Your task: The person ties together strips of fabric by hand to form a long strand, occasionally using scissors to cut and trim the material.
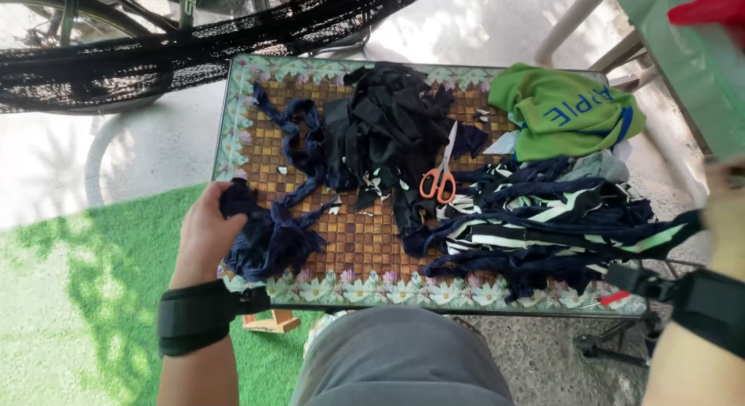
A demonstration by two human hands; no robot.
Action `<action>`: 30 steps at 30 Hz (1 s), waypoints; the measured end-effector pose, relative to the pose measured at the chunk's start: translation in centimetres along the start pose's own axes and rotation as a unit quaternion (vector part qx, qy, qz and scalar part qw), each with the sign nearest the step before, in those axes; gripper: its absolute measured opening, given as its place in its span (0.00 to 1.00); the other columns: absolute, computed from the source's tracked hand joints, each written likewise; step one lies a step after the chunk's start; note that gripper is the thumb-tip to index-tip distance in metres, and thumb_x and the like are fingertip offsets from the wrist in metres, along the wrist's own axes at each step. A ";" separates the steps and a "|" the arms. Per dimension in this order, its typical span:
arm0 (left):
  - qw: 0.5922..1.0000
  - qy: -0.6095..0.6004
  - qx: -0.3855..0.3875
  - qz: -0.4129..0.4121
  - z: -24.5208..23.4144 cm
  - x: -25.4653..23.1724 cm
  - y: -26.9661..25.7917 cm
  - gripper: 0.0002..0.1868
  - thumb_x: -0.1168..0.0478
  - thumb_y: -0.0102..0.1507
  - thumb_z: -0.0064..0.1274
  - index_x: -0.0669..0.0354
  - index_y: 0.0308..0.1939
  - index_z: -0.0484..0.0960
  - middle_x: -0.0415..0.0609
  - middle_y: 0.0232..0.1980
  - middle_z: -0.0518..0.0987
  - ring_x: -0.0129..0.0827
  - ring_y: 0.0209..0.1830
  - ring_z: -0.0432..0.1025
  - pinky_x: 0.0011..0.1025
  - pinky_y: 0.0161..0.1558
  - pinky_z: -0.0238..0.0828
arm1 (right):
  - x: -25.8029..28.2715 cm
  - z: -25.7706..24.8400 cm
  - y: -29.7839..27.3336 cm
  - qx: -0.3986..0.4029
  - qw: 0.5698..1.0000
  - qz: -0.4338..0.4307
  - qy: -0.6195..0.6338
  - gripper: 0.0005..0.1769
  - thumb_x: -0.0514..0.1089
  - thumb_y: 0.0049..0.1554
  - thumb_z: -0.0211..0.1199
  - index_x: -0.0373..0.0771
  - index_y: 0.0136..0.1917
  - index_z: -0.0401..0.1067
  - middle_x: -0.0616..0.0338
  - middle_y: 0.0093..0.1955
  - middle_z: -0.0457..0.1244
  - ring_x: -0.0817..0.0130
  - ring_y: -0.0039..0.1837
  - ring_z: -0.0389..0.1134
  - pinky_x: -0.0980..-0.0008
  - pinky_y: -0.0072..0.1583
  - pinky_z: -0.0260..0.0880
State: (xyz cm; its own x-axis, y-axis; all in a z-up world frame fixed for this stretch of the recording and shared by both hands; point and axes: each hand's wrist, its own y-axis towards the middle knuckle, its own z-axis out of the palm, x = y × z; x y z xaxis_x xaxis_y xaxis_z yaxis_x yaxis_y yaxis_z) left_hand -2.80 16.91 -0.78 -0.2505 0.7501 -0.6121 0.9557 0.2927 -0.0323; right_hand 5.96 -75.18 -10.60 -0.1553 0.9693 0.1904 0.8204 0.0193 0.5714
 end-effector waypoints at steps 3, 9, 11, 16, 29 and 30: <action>0.999 0.010 0.026 0.039 2.5 -0.7 -0.1 0.33 0.59 0.51 0.64 0.56 0.61 0.77 0.59 0.52 0.81 0.52 0.53 0.75 0.42 0.54 0.71 | 26.6 -5.9 4.6 0.114 0.991 0.070 0.031 0.14 0.48 0.61 0.74 0.35 0.48 0.76 0.47 0.51 0.68 0.55 0.56 0.71 0.61 0.56 0.72; 0.970 0.198 0.132 0.042 6.3 -3.0 -1.0 0.37 0.47 0.45 0.73 0.46 0.58 0.83 0.57 0.62 0.74 0.54 0.59 0.67 0.45 0.56 0.67 | 45.6 1.5 1.1 0.415 0.906 -0.041 0.068 0.11 0.53 0.51 0.71 0.47 0.43 0.80 0.58 0.47 0.69 0.56 0.54 0.69 0.56 0.54 0.69; 0.978 0.146 0.121 0.085 7.9 -3.4 -1.6 0.31 0.48 0.49 0.70 0.48 0.55 0.83 0.56 0.62 0.75 0.53 0.60 0.68 0.45 0.57 0.68 | 46.3 5.5 -2.4 0.427 0.901 -0.062 0.043 0.16 0.53 0.48 0.73 0.45 0.48 0.79 0.56 0.49 0.67 0.55 0.55 0.67 0.54 0.53 0.67; 0.969 0.007 0.146 0.201 9.5 -8.1 -2.5 0.24 0.52 0.56 0.64 0.53 0.55 0.82 0.52 0.58 0.79 0.50 0.60 0.71 0.43 0.60 0.69 | 46.5 9.3 -4.8 0.411 0.891 -0.139 -0.133 0.04 0.46 0.56 0.66 0.51 0.47 0.79 0.60 0.55 0.65 0.58 0.63 0.64 0.52 0.59 0.63; 0.865 -0.337 0.360 0.093 9.8 -13.9 -3.1 0.14 0.65 0.63 0.56 0.62 0.53 0.80 0.40 0.38 0.79 0.21 0.34 0.71 0.25 0.36 0.70 | 52.1 -2.3 3.8 0.352 0.818 0.120 0.440 0.07 0.42 0.62 0.60 0.38 0.50 0.75 0.65 0.30 0.65 0.79 0.34 0.65 0.75 0.38 0.65; 0.877 -0.320 0.348 0.088 9.8 -12.7 -2.8 0.10 0.66 0.64 0.58 0.64 0.49 0.82 0.39 0.33 0.77 0.19 0.30 0.66 0.22 0.33 0.65 | 51.9 -2.3 3.8 0.315 0.831 0.121 0.441 0.07 0.41 0.63 0.60 0.37 0.49 0.75 0.65 0.30 0.63 0.80 0.34 0.63 0.76 0.38 0.63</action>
State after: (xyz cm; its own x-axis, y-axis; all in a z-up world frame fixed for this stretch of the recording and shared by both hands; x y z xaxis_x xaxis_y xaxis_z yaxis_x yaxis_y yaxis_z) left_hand -0.80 0.78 -0.67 -0.1653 0.1948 -0.9668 0.8894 -0.3943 -0.2315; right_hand -0.20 -25.32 3.28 -0.0583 0.4116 0.9095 0.9687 0.2437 -0.0482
